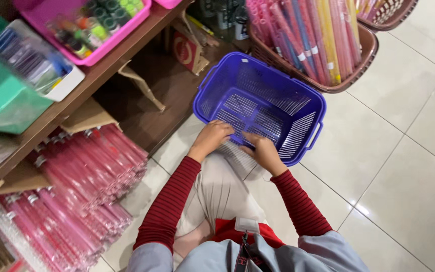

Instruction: The person sorts bundles of pink rods by hand, moving them from a shelf into a blue basket and back to a different section of the shelf.

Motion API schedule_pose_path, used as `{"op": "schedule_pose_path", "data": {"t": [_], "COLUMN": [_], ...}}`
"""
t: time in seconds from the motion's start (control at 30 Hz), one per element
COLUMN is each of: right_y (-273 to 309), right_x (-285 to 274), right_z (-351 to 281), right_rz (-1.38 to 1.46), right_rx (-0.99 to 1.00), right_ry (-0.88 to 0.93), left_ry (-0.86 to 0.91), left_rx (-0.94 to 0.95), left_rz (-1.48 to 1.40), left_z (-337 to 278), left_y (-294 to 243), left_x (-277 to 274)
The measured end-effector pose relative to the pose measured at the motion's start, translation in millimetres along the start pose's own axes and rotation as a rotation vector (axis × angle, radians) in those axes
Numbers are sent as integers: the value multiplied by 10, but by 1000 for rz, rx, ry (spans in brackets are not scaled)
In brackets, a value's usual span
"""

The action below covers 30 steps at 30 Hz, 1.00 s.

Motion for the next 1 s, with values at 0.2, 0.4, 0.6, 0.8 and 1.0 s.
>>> {"op": "schedule_pose_path", "data": {"t": [0.2,0.4,0.6,0.8,1.0], "right_y": [-271,-265,-241,-657,-720], "right_x": [237,48,-247,-811,-1124], "right_z": [29,-141,-175,514,1225], "right_rz": [-200,-232,-302,-272,-315], "right_rx": [61,121,142,88,-6], "right_ry": [34,66,188,-141,-490], "left_ry": [41,-13,-31,1,-60], "left_rx": [-41,7,122,205,388], "left_rz": [-149,-277,-380,-408,-397], "left_z": [-9,76,290,550,766], "left_y": [19,-224,-258,-625,-1027], "left_x": [-30,-39,445,586,1264]}}
Point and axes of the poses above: each hand's wrist, its own z-axis towards the middle knuckle, its own x-axis out of the palm, y = z × x, the point moved 8 cm from there along z, towards the middle knuckle, and after that the axes turned 14 degrees about x, right-handed, at the moved point
